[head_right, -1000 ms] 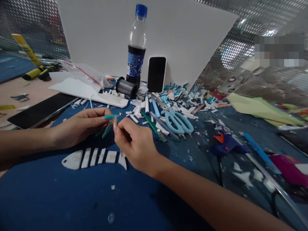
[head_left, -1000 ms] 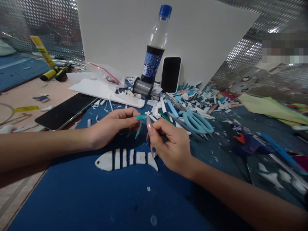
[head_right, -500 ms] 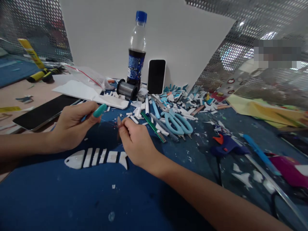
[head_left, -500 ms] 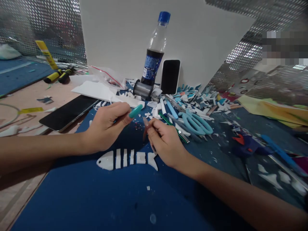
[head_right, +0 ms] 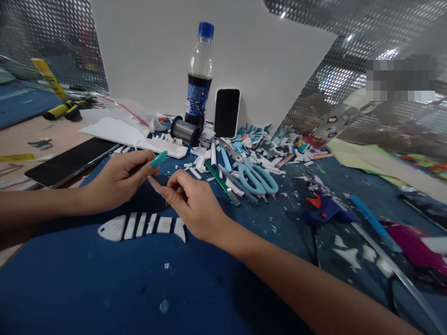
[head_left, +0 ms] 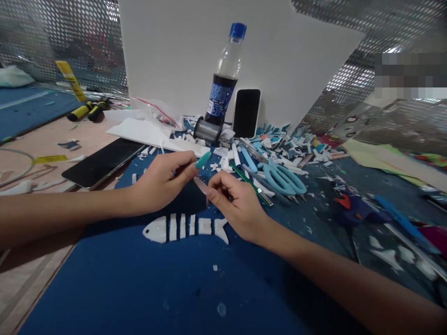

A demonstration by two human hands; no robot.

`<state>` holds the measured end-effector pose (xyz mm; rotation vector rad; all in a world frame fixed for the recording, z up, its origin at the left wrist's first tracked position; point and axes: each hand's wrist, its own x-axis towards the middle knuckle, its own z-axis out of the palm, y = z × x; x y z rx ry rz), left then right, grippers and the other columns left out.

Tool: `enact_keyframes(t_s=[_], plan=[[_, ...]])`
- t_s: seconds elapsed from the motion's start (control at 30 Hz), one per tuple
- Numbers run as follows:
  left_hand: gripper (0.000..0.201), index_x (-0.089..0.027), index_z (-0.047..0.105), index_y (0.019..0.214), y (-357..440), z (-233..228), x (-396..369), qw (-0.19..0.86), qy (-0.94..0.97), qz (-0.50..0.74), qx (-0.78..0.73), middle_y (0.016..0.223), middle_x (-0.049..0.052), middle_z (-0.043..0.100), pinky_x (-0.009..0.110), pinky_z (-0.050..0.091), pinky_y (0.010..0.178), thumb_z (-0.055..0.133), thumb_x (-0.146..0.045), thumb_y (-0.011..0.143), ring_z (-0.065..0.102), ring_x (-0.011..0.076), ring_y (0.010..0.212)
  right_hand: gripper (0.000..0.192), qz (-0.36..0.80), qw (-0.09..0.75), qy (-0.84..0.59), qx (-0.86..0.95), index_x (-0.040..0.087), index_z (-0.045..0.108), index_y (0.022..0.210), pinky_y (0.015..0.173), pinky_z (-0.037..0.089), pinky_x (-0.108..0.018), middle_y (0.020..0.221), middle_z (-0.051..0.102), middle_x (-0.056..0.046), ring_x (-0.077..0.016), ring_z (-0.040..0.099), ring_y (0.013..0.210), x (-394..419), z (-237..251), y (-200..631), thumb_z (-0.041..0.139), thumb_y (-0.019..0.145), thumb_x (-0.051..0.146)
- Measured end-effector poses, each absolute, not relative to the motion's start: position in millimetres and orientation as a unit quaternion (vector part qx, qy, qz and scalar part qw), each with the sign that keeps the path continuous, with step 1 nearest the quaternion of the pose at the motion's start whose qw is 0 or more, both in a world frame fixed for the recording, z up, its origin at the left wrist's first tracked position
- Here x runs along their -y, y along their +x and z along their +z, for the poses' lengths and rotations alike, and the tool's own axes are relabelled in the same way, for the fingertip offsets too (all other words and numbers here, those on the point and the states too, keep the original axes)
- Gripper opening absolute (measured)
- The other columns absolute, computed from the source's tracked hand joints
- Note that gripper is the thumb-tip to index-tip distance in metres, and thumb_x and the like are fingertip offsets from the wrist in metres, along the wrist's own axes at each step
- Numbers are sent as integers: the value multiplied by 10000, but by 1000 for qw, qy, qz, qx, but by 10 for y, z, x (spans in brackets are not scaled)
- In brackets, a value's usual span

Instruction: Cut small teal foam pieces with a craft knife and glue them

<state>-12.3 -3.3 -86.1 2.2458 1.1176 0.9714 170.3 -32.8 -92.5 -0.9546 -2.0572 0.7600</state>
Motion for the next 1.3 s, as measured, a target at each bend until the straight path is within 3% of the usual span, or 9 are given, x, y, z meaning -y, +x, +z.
enact_keyframes(t_s=[0.13, 0.3, 0.43, 0.6, 0.67, 0.77, 0.9, 1.13, 1.3], plan=[[293, -170, 466, 676, -121, -873, 17, 269, 806, 347, -396, 592, -30, 431, 216, 311, 535, 391, -343, 900, 387, 89, 553, 280, 284, 397, -385, 783, 177, 478, 667, 443, 338, -193, 500, 434, 65, -50, 419, 420, 327, -931, 1696, 471, 925, 288], [300, -171, 459, 665, -124, -870, 8, 263, 805, 354, -397, 579, -34, 422, 219, 296, 520, 401, -347, 900, 369, 84, 534, 255, 326, 435, -398, 739, 173, 527, 717, 473, 426, -183, 537, 524, 51, -61, 543, 452, 322, -967, 1704, 478, 924, 313], [295, -178, 434, 649, -127, -862, 28, 242, 807, 356, -406, 559, -41, 380, 226, 275, 514, 407, -329, 901, 338, 85, 519, 251, 344, 470, -415, 699, 176, 542, 715, 448, 440, -176, 535, 540, 48, -64, 541, 438, 298, -970, 1700, 505, 907, 333], [281, -189, 431, 717, -143, -875, -47, 295, 772, 375, -420, 607, -34, 387, 227, 287, 519, 352, -373, 913, 347, 96, 538, 247, 351, 484, -412, 688, 170, 554, 697, 449, 462, -177, 521, 542, 43, -68, 548, 443, 300, -953, 1697, 528, 893, 317], [208, -194, 415, 749, -162, -904, -129, 252, 779, 361, -446, 629, -33, 395, 232, 292, 531, 381, -340, 893, 350, 102, 551, 243, 351, 498, -416, 675, 173, 546, 701, 421, 454, -176, 514, 538, 46, -67, 544, 421, 310, -956, 1697, 527, 893, 320], [105, -196, 421, 793, -196, -969, -259, 96, 836, 301, -448, 723, 2, 465, 258, 314, 596, 478, -275, 830, 410, 137, 648, 248, 358, 514, -421, 656, 176, 537, 701, 385, 438, -172, 494, 522, 54, -62, 523, 385, 320, -965, 1696, 523, 894, 331], [153, -178, 454, 811, -216, -1030, -352, -34, 897, 219, -382, 807, 65, 505, 303, 349, 689, 433, -316, 873, 439, 201, 790, 271, 359, 515, -426, 651, 171, 540, 682, 395, 431, -163, 483, 513, 53, -53, 514, 392, 322, -972, 1696, 526, 894, 339], [202, -163, 498, 781, -158, -968, -339, -52, 949, 160, -268, 765, 69, 533, 304, 350, 676, 376, -267, 903, 426, 190, 746, 288, 400, 525, -400, 636, 179, 522, 681, 358, 421, -177, 469, 490, 60, -65, 504, 361, 324, -994, 1699, 552, 870, 395], [293, -165, 574, 818, -111, -951, -340, -77, 973, 87, -202, 763, 67, 600, 316, 318, 675, 369, -349, 918, 429, 184, 716, 292, 393, 527, -401, 638, 176, 523, 684, 364, 411, -181, 466, 493, 58, -67, 502, 358, 322, -993, 1685, 551, 868, 401]])
